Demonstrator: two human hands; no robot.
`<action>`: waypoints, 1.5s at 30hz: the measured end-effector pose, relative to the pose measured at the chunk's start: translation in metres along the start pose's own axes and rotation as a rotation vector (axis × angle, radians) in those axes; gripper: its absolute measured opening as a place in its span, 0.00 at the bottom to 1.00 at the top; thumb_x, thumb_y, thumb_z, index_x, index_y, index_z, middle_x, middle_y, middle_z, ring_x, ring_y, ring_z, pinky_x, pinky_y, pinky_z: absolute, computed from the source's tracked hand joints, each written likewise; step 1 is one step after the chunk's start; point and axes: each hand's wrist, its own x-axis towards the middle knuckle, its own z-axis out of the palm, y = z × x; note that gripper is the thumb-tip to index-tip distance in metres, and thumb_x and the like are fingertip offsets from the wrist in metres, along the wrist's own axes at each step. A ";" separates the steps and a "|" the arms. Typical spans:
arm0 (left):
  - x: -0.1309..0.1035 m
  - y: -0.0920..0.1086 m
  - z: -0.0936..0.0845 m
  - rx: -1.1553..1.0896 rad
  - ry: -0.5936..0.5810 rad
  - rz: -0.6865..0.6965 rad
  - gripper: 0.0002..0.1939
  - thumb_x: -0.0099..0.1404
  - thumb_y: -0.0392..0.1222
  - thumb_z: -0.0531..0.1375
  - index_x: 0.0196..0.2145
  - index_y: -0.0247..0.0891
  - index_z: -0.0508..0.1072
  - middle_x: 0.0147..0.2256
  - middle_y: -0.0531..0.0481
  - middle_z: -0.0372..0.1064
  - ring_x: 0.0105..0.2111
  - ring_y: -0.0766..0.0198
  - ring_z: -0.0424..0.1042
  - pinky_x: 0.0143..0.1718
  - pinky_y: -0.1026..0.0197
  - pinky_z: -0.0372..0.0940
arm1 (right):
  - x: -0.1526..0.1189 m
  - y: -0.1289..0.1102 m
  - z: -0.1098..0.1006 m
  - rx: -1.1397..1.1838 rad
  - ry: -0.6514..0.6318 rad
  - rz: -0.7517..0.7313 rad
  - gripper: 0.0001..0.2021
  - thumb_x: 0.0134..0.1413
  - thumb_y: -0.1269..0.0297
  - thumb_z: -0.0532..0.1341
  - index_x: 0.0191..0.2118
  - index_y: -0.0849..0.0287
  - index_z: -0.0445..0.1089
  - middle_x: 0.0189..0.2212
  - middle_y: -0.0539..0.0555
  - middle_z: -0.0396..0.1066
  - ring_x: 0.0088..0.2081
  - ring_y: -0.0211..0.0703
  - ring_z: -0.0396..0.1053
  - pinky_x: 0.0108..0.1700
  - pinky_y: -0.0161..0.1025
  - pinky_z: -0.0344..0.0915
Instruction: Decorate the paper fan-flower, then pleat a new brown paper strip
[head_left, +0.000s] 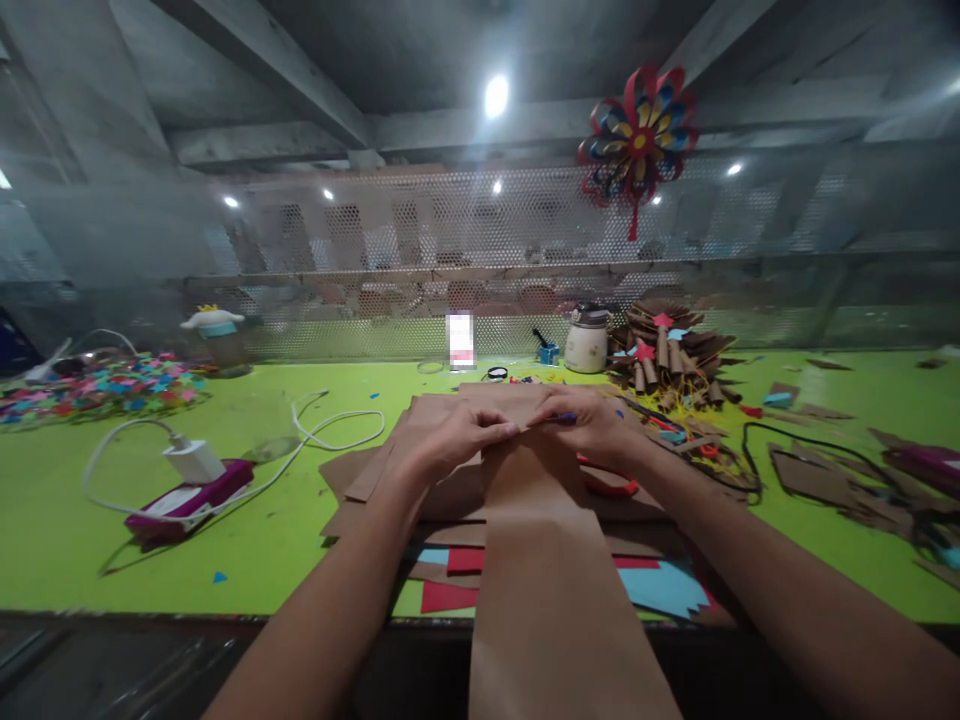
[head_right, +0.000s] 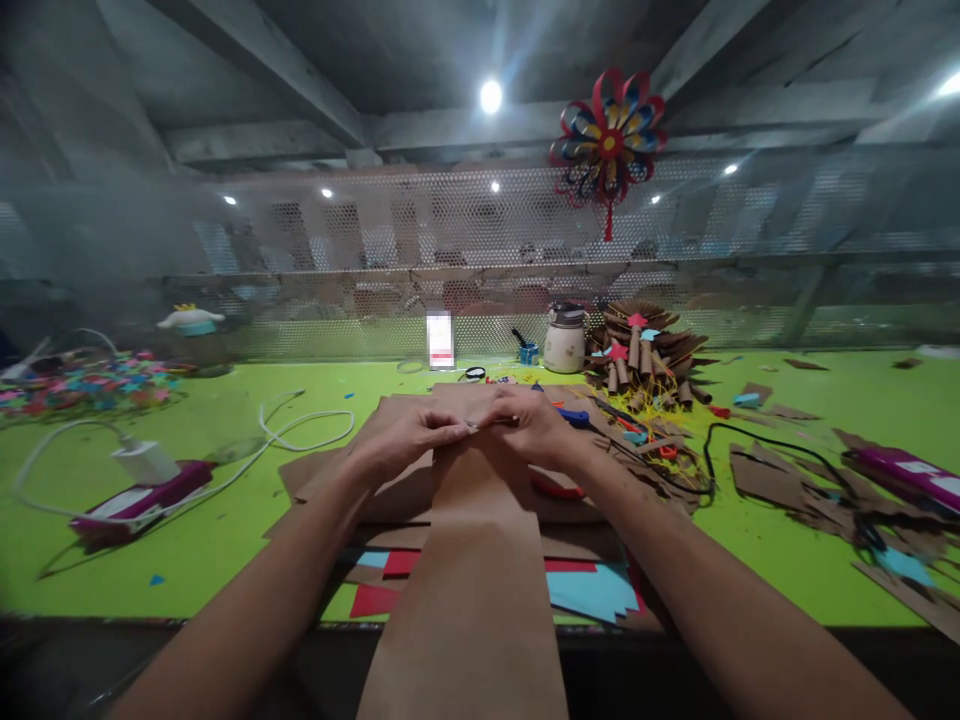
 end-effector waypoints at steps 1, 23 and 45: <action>-0.002 0.004 0.000 -0.002 0.029 0.005 0.14 0.57 0.48 0.59 0.26 0.32 0.70 0.22 0.53 0.61 0.23 0.71 0.56 0.25 0.66 0.50 | 0.000 -0.001 -0.003 0.057 0.014 0.029 0.06 0.48 0.68 0.60 0.30 0.59 0.76 0.29 0.54 0.73 0.32 0.39 0.69 0.35 0.36 0.65; -0.029 0.052 0.003 0.491 0.090 0.255 0.14 0.63 0.45 0.54 0.31 0.36 0.76 0.26 0.51 0.69 0.27 0.69 0.62 0.26 0.68 0.55 | -0.001 -0.030 -0.022 0.218 -0.009 -0.099 0.12 0.48 0.78 0.60 0.35 0.55 0.76 0.32 0.52 0.70 0.34 0.38 0.68 0.37 0.36 0.64; -0.033 0.048 0.004 0.702 0.174 0.266 0.15 0.63 0.48 0.51 0.33 0.41 0.76 0.26 0.50 0.71 0.29 0.65 0.65 0.29 0.65 0.56 | 0.002 -0.043 -0.025 0.386 -0.110 0.392 0.16 0.40 0.61 0.68 0.38 0.61 0.72 0.34 0.54 0.72 0.37 0.42 0.69 0.38 0.36 0.65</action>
